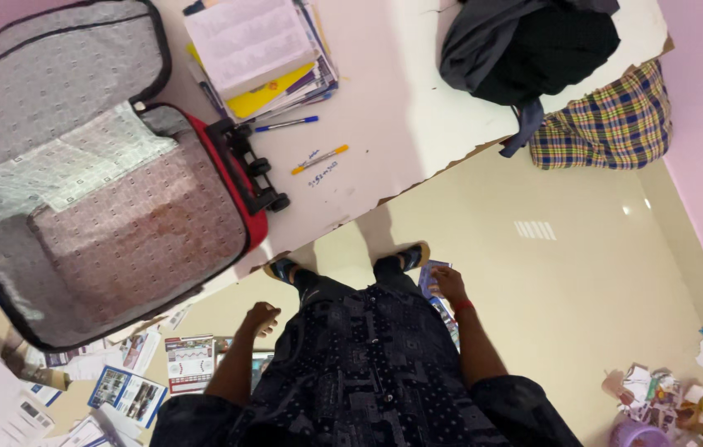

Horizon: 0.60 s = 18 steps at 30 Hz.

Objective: The person picks up several notebooks and documents from a suitcase, places them on a desk, and then spreads out and folds a pair of trousers on the desk surface.

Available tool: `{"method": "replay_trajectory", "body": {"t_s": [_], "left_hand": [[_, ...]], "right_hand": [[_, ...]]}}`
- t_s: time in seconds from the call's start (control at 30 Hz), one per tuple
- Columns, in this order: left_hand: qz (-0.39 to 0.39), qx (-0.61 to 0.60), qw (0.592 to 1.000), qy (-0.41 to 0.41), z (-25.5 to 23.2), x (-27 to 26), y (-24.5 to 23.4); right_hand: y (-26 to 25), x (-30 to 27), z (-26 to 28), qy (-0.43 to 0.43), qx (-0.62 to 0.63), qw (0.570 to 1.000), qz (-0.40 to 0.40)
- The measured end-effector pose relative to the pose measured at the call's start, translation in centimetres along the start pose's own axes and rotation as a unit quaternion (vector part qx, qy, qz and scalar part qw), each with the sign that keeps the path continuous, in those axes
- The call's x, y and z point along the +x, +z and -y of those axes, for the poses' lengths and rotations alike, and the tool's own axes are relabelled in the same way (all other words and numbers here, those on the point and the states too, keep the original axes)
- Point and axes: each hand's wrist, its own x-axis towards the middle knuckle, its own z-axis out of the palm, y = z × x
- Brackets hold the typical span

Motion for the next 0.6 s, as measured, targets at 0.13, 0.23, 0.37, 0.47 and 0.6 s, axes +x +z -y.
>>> {"method": "replay_trajectory", "body": {"t_s": [0.13, 0.23, 0.37, 0.47, 0.6], "left_hand": [[0.013, 0.003, 1.000, 0.014, -7.8, 1.0, 4.3], [-0.060, 0.086, 0.990, 0.091, -13.9, 1.3, 9.4], [-0.184, 0.181, 0.954, 0.152, -19.4, 1.0, 11.4], [-0.106, 0.043, 0.946, 0.304, -20.9, 0.0, 10.6], [0.063, -0.014, 0.967, 0.248, -23.4, -1.3, 10.7]], "right_hand": [[-5.9, 2.5, -2.2, -0.030, 0.016, 0.999, 0.027], [-10.3, 3.4, -2.9, -0.006, 0.179, 0.979, 0.099], [-15.4, 2.2, -5.0, 0.094, 0.015, 0.995, -0.009], [-17.0, 3.2, -5.5, 0.120, 0.055, 0.991, -0.019], [-17.8, 5.2, -5.2, 0.083, 0.084, 0.993, -0.019]]}}
